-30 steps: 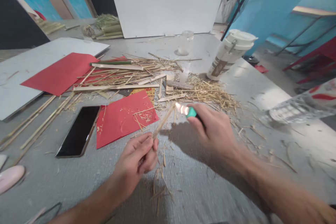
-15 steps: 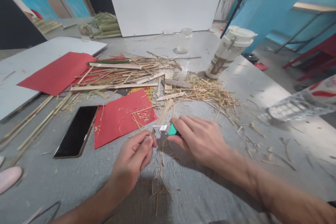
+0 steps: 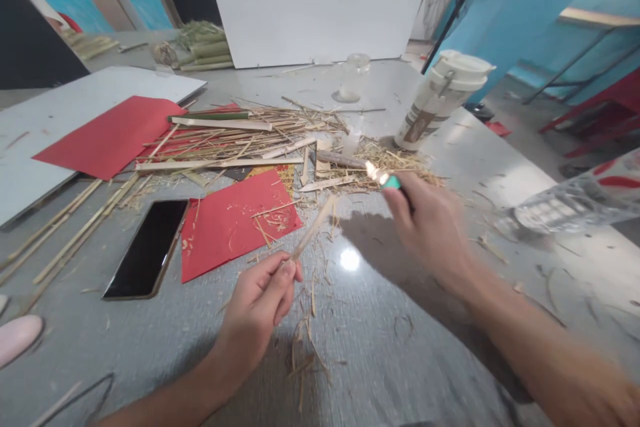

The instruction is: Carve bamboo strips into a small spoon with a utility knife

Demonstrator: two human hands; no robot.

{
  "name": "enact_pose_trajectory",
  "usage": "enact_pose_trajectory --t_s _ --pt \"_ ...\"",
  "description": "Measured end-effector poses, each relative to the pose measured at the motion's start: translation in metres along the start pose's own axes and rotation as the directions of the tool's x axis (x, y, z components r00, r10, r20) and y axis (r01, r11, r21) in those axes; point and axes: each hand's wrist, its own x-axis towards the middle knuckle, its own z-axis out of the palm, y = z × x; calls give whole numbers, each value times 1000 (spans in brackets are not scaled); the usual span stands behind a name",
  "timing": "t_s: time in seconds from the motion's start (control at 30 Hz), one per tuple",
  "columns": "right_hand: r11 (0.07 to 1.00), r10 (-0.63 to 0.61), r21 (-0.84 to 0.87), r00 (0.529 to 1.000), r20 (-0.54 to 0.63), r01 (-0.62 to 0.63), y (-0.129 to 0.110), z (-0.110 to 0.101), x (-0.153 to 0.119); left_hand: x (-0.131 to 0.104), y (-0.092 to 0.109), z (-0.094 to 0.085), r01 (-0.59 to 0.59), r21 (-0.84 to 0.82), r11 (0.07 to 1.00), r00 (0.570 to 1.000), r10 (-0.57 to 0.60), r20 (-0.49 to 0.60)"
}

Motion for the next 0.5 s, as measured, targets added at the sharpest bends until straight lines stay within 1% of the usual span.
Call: enact_pose_trajectory --t_s 0.03,0.1,0.2,0.3,0.4,0.5 --pt "996 -78 54 996 51 75 -11 3 -7 2 0 0 -5 -7 1000 1000 5 -9" --pt "971 -216 135 966 138 198 -34 8 -20 4 1 0 -23 -7 1000 999 22 -35" --pt "926 -350 230 910 224 300 -56 13 -34 5 1 0 -41 20 999 998 42 -52" --pt "904 -402 260 880 252 339 -64 15 -39 4 4 1 -38 55 998 998 41 -53" --pt "894 -424 265 872 244 361 -66 14 -39 1 7 3 -29 121 992 998 36 -55" --pt "894 -430 241 874 225 377 -66 12 -38 -4 10 5 -29 210 977 996 45 -72"
